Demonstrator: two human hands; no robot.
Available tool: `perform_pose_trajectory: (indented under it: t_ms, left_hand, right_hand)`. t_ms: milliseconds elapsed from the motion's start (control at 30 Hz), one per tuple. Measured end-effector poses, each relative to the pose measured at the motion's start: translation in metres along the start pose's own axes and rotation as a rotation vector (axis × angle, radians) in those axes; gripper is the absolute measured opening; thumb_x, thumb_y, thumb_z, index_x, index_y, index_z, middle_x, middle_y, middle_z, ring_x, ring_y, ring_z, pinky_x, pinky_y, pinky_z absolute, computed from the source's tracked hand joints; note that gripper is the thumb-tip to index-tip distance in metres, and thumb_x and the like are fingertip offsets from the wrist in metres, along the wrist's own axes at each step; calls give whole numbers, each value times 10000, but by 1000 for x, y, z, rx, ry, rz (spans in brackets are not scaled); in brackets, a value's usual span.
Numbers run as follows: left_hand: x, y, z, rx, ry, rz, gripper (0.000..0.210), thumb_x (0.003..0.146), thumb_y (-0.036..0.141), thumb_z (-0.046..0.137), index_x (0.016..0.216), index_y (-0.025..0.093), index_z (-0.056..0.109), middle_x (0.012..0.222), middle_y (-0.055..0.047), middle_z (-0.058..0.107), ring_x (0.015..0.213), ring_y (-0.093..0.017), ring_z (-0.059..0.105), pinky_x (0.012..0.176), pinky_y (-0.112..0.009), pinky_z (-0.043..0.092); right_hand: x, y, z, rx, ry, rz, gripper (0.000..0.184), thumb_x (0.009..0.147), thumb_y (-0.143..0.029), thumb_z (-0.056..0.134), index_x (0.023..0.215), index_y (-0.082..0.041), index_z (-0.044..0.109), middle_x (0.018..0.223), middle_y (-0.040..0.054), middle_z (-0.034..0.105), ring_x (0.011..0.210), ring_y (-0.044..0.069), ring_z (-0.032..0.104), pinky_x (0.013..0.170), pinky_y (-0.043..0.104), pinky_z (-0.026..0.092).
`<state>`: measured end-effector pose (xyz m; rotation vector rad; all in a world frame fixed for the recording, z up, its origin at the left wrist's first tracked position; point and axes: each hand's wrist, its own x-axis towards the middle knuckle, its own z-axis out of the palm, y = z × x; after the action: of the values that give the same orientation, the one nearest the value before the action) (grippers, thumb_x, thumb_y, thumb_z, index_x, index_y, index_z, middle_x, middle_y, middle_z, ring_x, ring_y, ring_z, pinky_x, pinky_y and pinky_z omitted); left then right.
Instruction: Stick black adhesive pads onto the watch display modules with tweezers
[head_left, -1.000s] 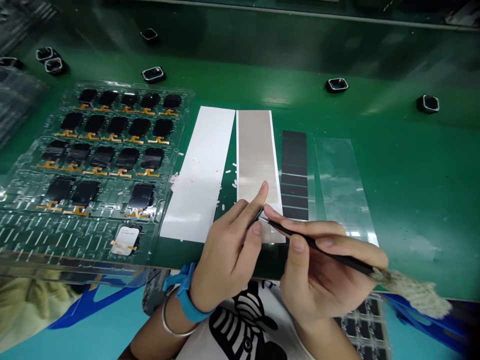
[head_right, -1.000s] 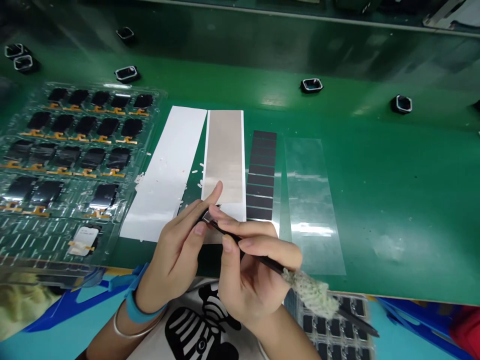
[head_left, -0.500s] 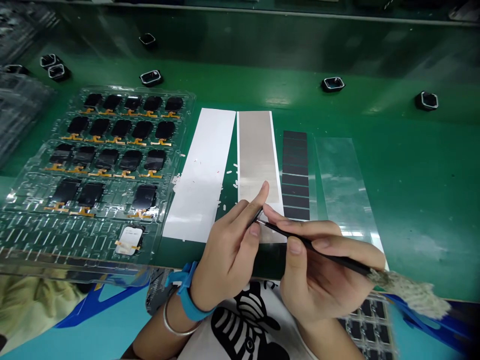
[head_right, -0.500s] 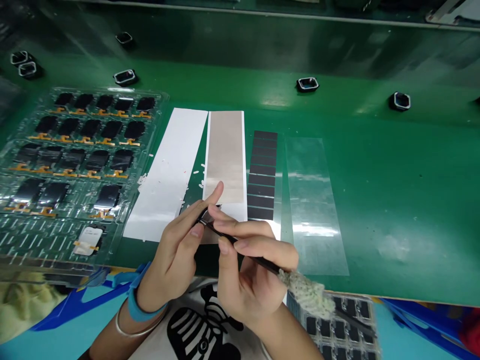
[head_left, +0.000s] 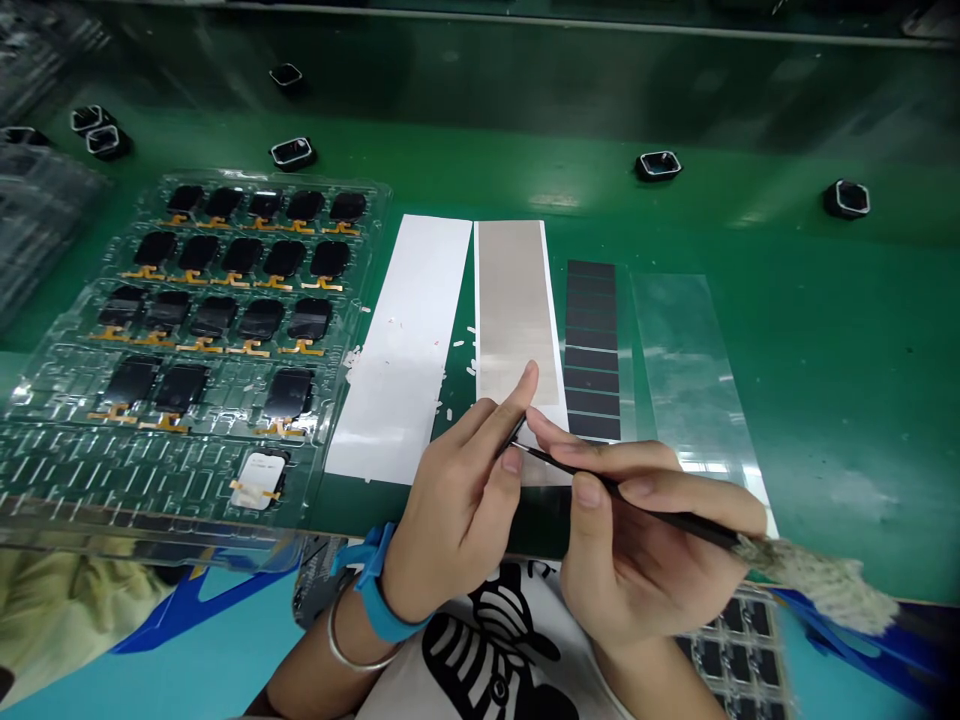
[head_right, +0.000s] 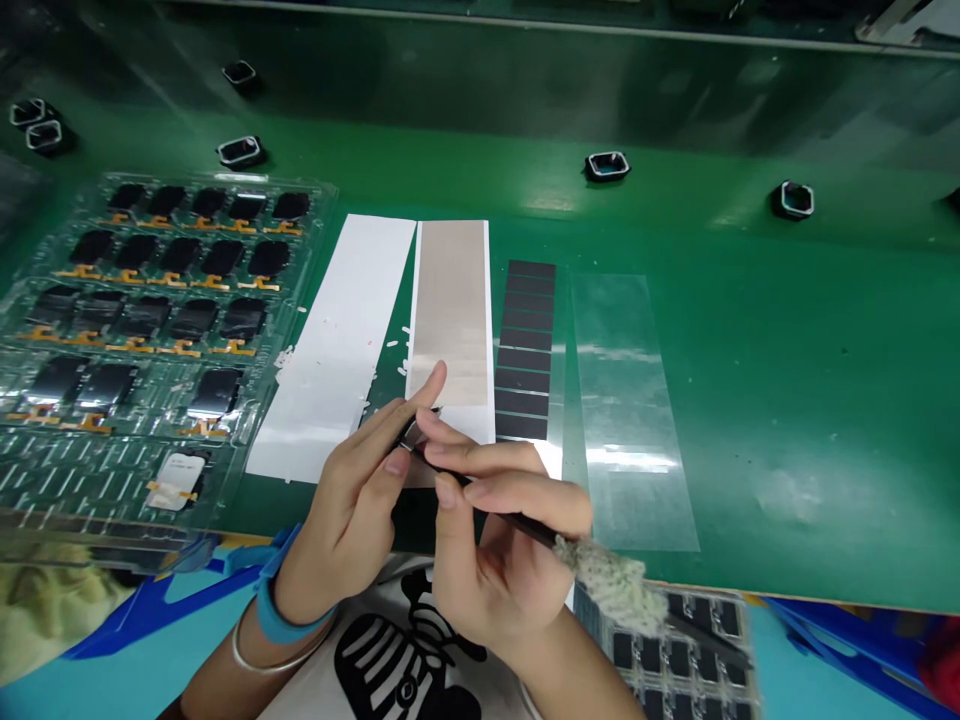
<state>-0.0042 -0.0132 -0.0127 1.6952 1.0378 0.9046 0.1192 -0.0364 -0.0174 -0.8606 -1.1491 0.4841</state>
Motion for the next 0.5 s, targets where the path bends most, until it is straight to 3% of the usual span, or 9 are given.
perform_pose_trajectory:
  t_ms: [267,500]
  left_hand:
    - [-1,0,0,-13,0,3,501,1046,310,334,1543,251,348,921,-69,569,824,-218,511,745,-368,426]
    - [3,-1,1,48,10,32,509,1050,297,316,1552,215,324,882,-51,526,731,-184,442,638,-319,369]
  right_hand:
    - [1,-3,2,-21,24,38,386,811,102,556,1065,-173,462,940,32,666,916,207,736,871,510,661]
    - [-2,-1,0,20,32,33,431,787,151,528,1069,-168,461,969,27,655,906,189,722,869,515,663]
